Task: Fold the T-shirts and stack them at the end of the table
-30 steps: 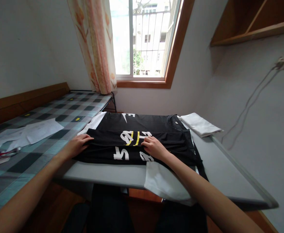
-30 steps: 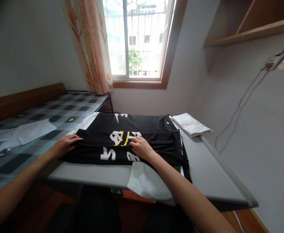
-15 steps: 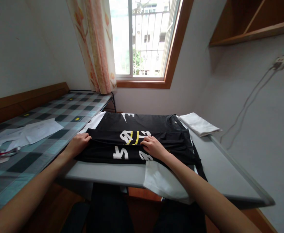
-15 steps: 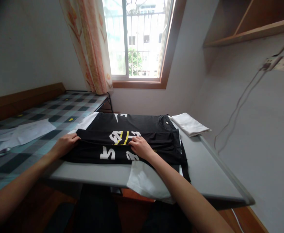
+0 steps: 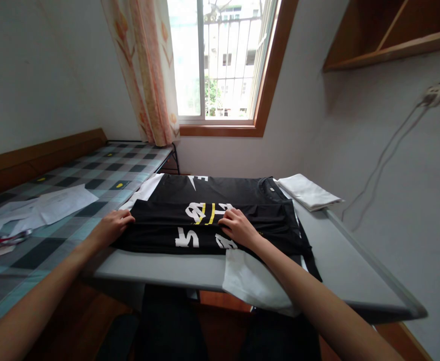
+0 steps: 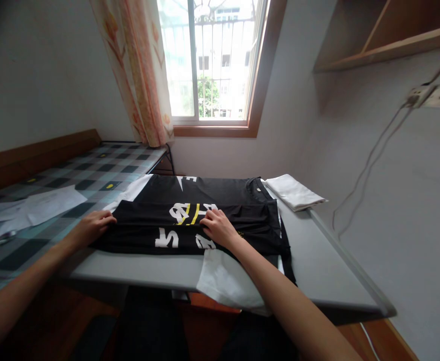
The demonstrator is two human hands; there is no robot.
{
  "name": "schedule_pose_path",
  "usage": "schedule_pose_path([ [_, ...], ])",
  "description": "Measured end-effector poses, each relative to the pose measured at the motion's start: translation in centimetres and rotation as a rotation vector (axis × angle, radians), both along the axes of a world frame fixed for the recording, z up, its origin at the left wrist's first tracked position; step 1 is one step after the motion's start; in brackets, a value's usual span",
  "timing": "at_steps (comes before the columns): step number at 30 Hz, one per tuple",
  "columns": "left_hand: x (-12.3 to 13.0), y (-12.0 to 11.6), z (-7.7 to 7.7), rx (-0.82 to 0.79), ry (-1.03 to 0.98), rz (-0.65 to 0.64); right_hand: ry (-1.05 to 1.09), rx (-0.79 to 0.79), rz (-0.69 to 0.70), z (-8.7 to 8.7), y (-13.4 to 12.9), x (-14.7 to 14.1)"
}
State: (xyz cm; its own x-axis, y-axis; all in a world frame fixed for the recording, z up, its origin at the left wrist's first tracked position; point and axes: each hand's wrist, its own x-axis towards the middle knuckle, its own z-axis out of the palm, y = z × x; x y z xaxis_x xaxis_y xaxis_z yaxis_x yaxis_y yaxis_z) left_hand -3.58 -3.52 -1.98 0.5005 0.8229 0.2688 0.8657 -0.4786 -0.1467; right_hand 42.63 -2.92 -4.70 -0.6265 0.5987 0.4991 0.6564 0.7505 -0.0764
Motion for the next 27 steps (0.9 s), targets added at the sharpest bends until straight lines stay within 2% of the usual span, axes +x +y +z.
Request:
schedule_pose_path([
  [4, 0.0, -0.3, 0.1, 0.033, -0.01, 0.038, -0.018, -0.014, 0.001, 0.1, -0.1, 0.1],
  [7, 0.4, -0.5, 0.3, 0.077, -0.064, 0.114, 0.014, -0.028, 0.002, -0.1, 0.0, 0.2],
  [9, 0.5, -0.5, 0.4, 0.022, -0.093, 0.144, 0.053, -0.043, 0.015, -0.1, -0.1, 0.3],
  [13, 0.4, -0.2, 0.8, -0.261, -0.142, 0.107, 0.113, -0.097, 0.052, 0.0, -0.3, 0.5],
  [15, 0.5, -0.1, 1.3, -0.339, -0.133, 0.133, 0.129, -0.105, 0.054, 0.1, -0.4, 0.5],
  [17, 1.2, -0.1, 2.1, -0.357, -0.081, 0.22, 0.129, -0.095, 0.051, 0.2, -0.5, 0.5],
  [20, 3.4, -0.3, 3.1, -0.268, -0.039, 0.308, 0.107, -0.09, 0.052, 0.1, -0.5, 0.4],
  [23, 6.6, -0.1, 3.3, -0.138, -0.144, 0.195, 0.11, -0.081, 0.026, 0.4, -0.6, 0.5],
  [27, 11.6, 1.1, 2.3, -0.105, -0.382, -0.009, 0.169, 0.004, -0.195, 1.2, -0.4, 0.5],
])
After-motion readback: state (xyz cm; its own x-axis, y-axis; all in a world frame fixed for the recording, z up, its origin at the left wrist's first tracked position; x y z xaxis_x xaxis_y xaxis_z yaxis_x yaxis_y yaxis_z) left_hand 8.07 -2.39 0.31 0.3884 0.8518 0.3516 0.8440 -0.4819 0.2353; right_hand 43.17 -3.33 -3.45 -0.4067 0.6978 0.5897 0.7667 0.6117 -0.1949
